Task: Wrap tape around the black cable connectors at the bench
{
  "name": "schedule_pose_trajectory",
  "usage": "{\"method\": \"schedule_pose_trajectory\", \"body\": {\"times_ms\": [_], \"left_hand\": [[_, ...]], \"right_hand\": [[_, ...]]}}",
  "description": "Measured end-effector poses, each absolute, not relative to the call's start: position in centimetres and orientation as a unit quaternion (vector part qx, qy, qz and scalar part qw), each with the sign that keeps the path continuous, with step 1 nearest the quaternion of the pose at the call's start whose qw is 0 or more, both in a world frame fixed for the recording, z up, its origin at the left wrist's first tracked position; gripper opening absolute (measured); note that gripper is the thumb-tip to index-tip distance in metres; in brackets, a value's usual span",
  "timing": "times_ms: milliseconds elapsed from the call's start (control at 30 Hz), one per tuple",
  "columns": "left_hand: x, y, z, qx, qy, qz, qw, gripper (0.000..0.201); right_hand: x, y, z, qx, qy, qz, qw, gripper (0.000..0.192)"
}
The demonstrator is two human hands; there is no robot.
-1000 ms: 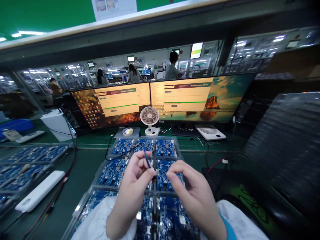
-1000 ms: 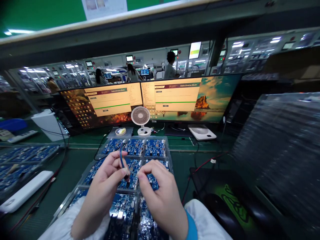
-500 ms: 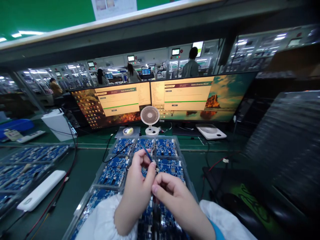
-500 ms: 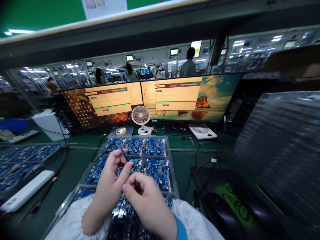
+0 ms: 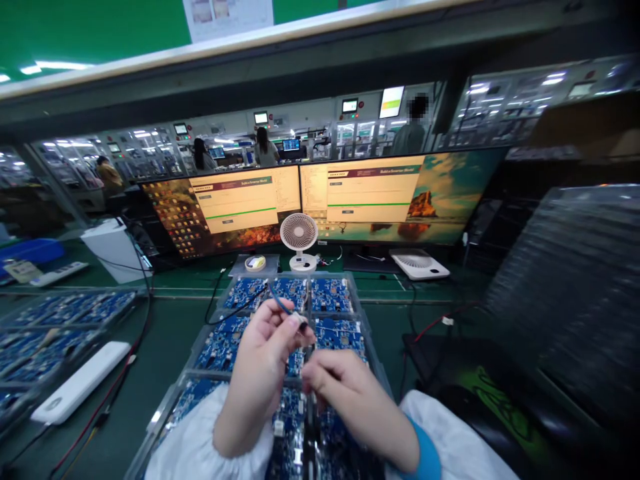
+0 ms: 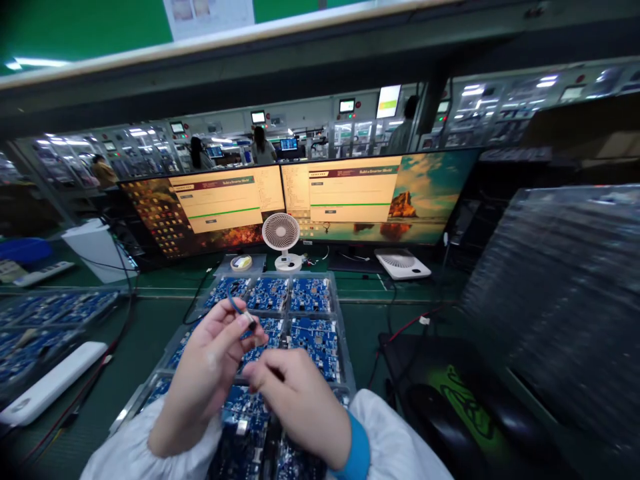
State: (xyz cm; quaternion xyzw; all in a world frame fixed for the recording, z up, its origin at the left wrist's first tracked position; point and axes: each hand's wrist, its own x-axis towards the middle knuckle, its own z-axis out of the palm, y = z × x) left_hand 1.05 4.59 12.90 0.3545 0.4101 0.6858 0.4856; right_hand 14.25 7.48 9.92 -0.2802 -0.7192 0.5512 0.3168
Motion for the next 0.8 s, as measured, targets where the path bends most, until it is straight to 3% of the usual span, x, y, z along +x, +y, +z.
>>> {"method": "schedule_pose_trajectory", "body": {"times_ms": [167, 400, 567, 700, 800], "left_hand": [[0.6, 4.5, 13.7, 0.274, 0.324, 0.711, 0.561, 0.014], [0.2, 3.9, 14.1, 0.326, 0.31, 0.664, 0.597, 0.011], [0.1, 3.6, 13.9, 0.373, 0.334, 0.623, 0.601, 0.015], [-0.4, 3.9, 13.8, 0.391, 0.401, 0.639, 0.528, 0.016], [-1.1, 4.3, 13.4, 0.417, 0.489, 0.637, 0.426, 0.024]], "right_hand": [[16.3, 9.2, 11.2, -0.327, -0.685, 0.463, 0.458, 0.024], [16.2, 9.7, 11.2, -0.324, -0.731, 0.45, 0.398, 0.021], [15.8, 9.5, 11.1, -0.309, -0.727, 0.461, 0.405, 0.012], [15.8, 9.3, 10.9, -0.299, -0.658, 0.442, 0.531, 0.015], [15.9, 9.0, 10.8, -0.27, -0.538, 0.54, 0.588, 0.013]]}}
